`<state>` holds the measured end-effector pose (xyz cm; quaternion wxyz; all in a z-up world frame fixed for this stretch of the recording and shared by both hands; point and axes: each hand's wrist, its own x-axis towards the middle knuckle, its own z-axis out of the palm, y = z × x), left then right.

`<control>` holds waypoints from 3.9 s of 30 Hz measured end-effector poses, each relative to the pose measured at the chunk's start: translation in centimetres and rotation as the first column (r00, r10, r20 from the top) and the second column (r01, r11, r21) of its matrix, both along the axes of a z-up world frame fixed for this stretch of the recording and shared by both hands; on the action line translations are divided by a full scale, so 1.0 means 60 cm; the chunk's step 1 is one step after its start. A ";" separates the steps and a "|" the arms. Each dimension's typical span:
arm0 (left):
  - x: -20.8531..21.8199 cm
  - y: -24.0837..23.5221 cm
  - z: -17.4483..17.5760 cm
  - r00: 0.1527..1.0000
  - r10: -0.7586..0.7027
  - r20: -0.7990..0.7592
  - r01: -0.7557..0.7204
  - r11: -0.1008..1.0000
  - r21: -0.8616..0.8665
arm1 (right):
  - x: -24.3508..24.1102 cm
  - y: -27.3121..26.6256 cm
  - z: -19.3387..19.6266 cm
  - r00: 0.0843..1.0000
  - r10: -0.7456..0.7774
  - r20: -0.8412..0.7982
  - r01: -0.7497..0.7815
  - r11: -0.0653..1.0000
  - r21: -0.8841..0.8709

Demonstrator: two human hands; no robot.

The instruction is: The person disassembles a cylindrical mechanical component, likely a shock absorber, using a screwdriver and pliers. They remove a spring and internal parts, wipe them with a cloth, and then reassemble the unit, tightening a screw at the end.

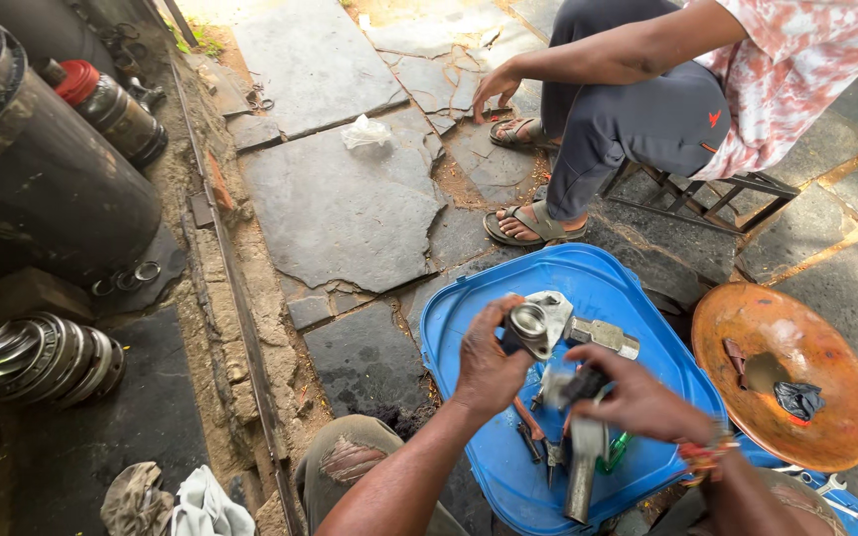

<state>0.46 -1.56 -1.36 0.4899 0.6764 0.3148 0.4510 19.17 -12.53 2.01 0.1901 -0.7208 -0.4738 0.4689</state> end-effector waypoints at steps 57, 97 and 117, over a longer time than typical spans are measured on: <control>0.076 0.015 -0.155 0.878 -0.417 0.235 0.478 0.732 -0.486 | 0.055 0.011 -0.070 0.887 -0.250 -0.389 0.393 0.850 0.350; 0.058 -0.001 -0.069 0.889 -0.453 0.071 0.449 0.830 -0.332 | 0.049 -0.009 -0.084 0.874 -0.280 -0.398 0.439 0.807 0.397; 0.061 -0.026 -0.071 0.899 -0.427 -0.099 0.367 0.856 -0.366 | 0.039 -0.018 -0.095 0.714 -0.325 -0.620 0.591 0.754 0.286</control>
